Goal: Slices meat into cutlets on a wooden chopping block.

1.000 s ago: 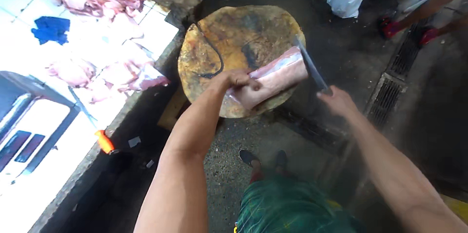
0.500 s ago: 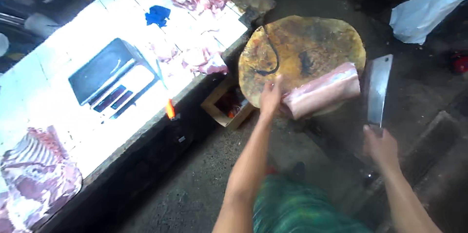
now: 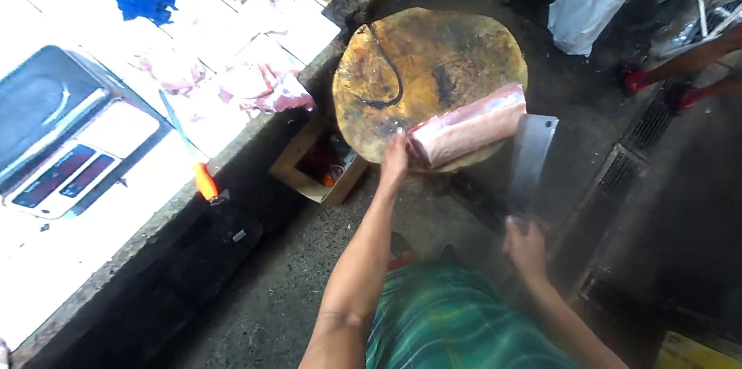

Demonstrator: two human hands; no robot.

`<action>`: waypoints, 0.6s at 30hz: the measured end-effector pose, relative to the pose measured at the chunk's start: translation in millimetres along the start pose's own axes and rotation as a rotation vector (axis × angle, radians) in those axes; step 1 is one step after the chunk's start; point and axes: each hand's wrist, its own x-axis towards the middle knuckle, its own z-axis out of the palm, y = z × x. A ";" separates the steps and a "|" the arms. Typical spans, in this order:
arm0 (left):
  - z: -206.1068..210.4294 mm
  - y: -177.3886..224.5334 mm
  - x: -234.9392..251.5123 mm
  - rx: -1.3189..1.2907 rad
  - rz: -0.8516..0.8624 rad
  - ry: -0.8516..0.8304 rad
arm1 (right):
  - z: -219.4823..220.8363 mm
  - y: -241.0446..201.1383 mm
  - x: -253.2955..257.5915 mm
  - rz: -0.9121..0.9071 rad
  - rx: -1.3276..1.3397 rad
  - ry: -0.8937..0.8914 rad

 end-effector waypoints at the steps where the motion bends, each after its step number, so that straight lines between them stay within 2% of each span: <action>1: -5.3 0.4 -7.3 0.051 0.001 0.082 | -2.2 3.7 1.4 -0.018 -0.018 -0.022; 3: -9.8 -5.8 -22.5 0.127 -0.058 0.311 | -11.6 20.1 1.6 -0.044 -0.102 -0.059; 5: -6.0 -24.7 -19.7 0.062 -0.139 0.456 | -22.3 47.2 2.3 -0.076 -0.215 -0.071; 8: 4.6 -43.3 -2.7 -0.074 -0.133 0.452 | -35.3 69.4 10.3 -0.092 -0.366 -0.133; 11: 19.3 -44.3 7.3 0.024 -0.284 0.571 | -44.2 65.5 24.6 0.043 -0.493 -0.286; 13: 20.7 -48.3 7.2 -0.007 -0.283 0.550 | -49.1 60.9 24.9 0.083 -0.526 -0.312; 15: 14.7 -54.3 9.5 -0.104 -0.258 0.449 | -54.6 54.1 19.2 0.066 -0.534 -0.326; 18: 5.5 -67.0 14.9 -0.213 -0.289 0.350 | -54.7 41.8 6.6 -0.064 -0.526 -0.353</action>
